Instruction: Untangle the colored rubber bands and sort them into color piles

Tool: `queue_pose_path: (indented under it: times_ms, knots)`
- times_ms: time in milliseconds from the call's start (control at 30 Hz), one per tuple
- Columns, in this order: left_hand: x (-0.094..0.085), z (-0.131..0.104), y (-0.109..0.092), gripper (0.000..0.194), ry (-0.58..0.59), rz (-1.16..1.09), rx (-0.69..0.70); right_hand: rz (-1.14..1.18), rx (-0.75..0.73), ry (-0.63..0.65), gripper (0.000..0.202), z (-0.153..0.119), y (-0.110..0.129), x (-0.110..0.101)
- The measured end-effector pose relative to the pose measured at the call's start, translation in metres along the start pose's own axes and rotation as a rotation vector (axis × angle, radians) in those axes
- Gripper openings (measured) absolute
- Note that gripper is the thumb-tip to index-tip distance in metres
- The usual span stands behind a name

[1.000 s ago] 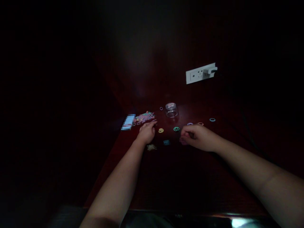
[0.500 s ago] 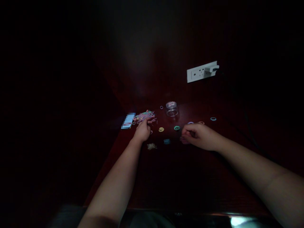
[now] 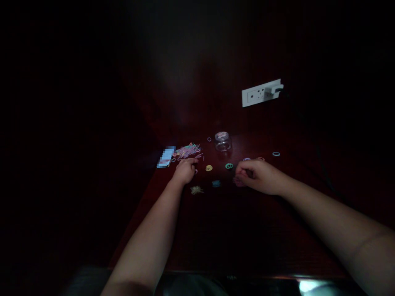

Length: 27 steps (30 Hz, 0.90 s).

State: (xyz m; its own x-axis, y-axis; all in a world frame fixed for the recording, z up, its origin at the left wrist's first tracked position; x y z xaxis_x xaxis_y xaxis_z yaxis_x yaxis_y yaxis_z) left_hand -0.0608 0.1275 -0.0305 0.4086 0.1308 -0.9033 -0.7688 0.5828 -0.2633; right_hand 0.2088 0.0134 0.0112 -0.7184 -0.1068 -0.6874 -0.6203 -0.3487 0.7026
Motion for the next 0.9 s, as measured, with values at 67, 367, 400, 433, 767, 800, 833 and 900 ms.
queue_pose_path:
  times_ms: [67, 367, 400, 433, 767, 800, 833, 900]
  knots:
    - [-0.001, 0.0, -0.001, 0.045, -0.009, 0.0, -0.001, 0.003, -0.001, -0.004, 0.017, 0.0, 0.0, 0.0]
    - [-0.017, -0.002, -0.016, 0.036, -0.155, -0.046, 0.007, 0.03, 0.009, 0.004, 0.018, 0.0, 0.0, 0.0]
    - [-0.02, -0.003, -0.019, 0.032, -0.18, -0.055, 0.006, 0.03, 0.007, 0.004, 0.018, 0.0, 0.0, 0.0]
    - [-0.022, -0.004, -0.022, 0.028, -0.199, -0.061, 0.006, 0.028, 0.005, 0.001, 0.019, 0.0, -0.001, 0.0]
    - [-0.012, -0.014, -0.081, 0.02, -0.351, -0.825, 0.028, 0.027, 0.003, 0.001, 0.015, 0.0, -0.002, 0.002]
    - [-0.01, -0.016, -0.088, 0.02, -0.347, -0.868, 0.028, 0.026, 0.001, -0.006, 0.014, 0.0, -0.001, 0.002]
    - [-0.009, -0.018, -0.096, 0.019, -0.336, -0.899, 0.032, 0.023, -0.003, -0.012, 0.013, 0.0, -0.001, 0.002]
    - [-0.008, -0.021, -0.11, 0.018, -0.312, -0.948, 0.075, 0.018, -0.008, -0.032, 0.01, 0.001, -0.001, 0.001]
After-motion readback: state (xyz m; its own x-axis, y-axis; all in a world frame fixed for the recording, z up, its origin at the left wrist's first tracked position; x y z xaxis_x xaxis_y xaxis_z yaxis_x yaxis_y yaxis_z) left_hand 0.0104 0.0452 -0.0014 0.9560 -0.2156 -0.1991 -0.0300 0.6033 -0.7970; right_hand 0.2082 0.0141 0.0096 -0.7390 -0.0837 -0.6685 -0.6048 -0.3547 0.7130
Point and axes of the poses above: each hand's wrist, its own z-axis towards the middle knuckle, its own x-axis out of the palm, y = z × x, the point moved 4 cm from there along z, towards the middle knuckle, and after that the axes turned 15 degrees about x, right-handed, at the moved point
